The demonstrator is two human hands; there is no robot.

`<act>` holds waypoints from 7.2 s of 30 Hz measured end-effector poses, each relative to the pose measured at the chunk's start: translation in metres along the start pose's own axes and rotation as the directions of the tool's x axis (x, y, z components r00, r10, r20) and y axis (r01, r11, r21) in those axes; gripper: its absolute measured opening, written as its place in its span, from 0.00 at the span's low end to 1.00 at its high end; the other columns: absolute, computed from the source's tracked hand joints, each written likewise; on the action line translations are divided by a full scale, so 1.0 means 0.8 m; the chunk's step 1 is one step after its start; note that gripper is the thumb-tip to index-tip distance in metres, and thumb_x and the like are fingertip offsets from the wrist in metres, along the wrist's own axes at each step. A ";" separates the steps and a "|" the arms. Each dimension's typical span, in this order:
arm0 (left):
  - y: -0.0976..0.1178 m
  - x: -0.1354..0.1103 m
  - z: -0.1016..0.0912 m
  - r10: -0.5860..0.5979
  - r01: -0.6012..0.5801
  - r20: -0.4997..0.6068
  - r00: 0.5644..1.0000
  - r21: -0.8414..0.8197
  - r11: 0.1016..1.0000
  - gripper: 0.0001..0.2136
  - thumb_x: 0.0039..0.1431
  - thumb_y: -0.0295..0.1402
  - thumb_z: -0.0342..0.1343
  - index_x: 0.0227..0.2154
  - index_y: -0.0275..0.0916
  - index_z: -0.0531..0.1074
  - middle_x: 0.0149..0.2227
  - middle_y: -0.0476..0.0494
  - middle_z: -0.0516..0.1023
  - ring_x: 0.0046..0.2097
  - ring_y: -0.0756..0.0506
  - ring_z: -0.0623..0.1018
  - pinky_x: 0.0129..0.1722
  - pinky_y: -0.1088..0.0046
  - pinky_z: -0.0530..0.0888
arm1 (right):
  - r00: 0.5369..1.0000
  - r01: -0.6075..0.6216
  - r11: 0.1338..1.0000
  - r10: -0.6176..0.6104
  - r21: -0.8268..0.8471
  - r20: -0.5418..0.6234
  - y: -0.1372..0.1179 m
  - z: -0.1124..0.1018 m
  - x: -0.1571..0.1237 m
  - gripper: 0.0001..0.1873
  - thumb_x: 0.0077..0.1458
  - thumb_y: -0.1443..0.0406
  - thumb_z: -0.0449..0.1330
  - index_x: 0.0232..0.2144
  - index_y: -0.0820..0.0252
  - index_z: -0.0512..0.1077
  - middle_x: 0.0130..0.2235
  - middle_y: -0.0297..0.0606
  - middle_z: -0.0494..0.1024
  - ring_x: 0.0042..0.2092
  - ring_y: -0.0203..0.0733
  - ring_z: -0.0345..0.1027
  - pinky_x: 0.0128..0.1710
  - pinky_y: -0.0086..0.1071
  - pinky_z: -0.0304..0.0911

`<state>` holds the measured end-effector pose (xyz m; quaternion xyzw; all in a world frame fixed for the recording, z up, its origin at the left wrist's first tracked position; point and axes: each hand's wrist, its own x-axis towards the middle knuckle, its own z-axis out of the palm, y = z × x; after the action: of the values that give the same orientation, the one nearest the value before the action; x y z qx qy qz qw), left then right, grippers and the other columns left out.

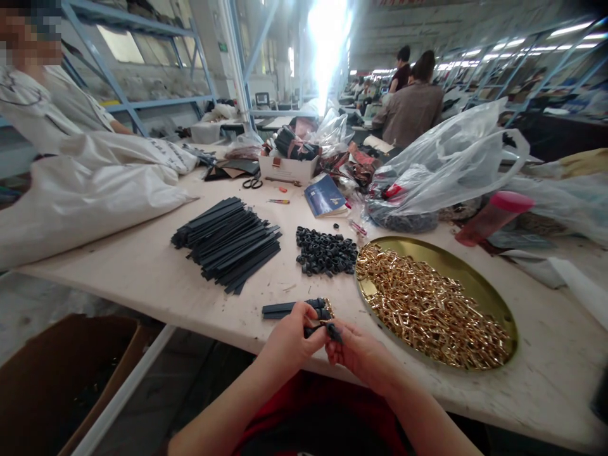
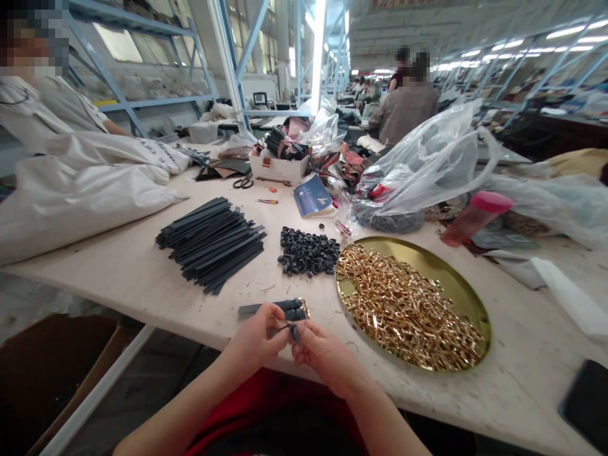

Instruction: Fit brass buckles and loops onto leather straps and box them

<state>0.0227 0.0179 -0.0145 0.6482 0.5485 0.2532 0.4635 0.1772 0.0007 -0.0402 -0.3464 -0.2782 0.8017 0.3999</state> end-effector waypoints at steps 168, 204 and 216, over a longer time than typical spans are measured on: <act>-0.009 -0.016 -0.001 -0.116 0.270 0.498 0.859 -0.248 0.930 0.10 0.55 0.37 0.44 0.36 0.37 0.64 0.22 0.52 0.69 0.19 0.53 0.67 0.20 0.79 0.63 | 0.885 0.175 0.842 -0.361 -0.511 -0.292 0.009 -0.003 -0.006 0.16 0.46 0.60 0.60 0.39 0.57 0.67 0.23 0.27 0.68 0.24 0.33 0.64 0.26 0.29 0.60; 0.024 -0.017 0.014 -0.247 0.409 0.335 0.909 -0.609 0.680 0.11 0.51 0.38 0.48 0.34 0.35 0.63 0.20 0.51 0.70 0.15 0.57 0.62 0.16 0.81 0.55 | 0.876 -0.357 -0.474 -0.469 -0.805 -0.113 -0.123 -0.143 0.093 0.08 0.53 0.63 0.53 0.34 0.61 0.68 0.38 0.41 0.74 0.40 0.41 0.67 0.35 0.29 0.56; 0.020 -0.025 0.020 -0.246 0.375 0.291 0.925 -0.580 0.723 0.14 0.48 0.42 0.49 0.32 0.36 0.62 0.17 0.52 0.69 0.14 0.56 0.62 0.15 0.81 0.52 | 0.861 -0.404 -0.449 -0.481 -0.797 -0.165 -0.122 -0.119 0.093 0.09 0.54 0.67 0.53 0.34 0.66 0.71 0.37 0.45 0.76 0.38 0.40 0.70 0.36 0.32 0.61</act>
<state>0.0384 -0.0056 -0.0041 0.3771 0.4864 0.2748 0.7387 0.2623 0.1305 -0.0519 -0.6948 -0.7188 0.0218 -0.0058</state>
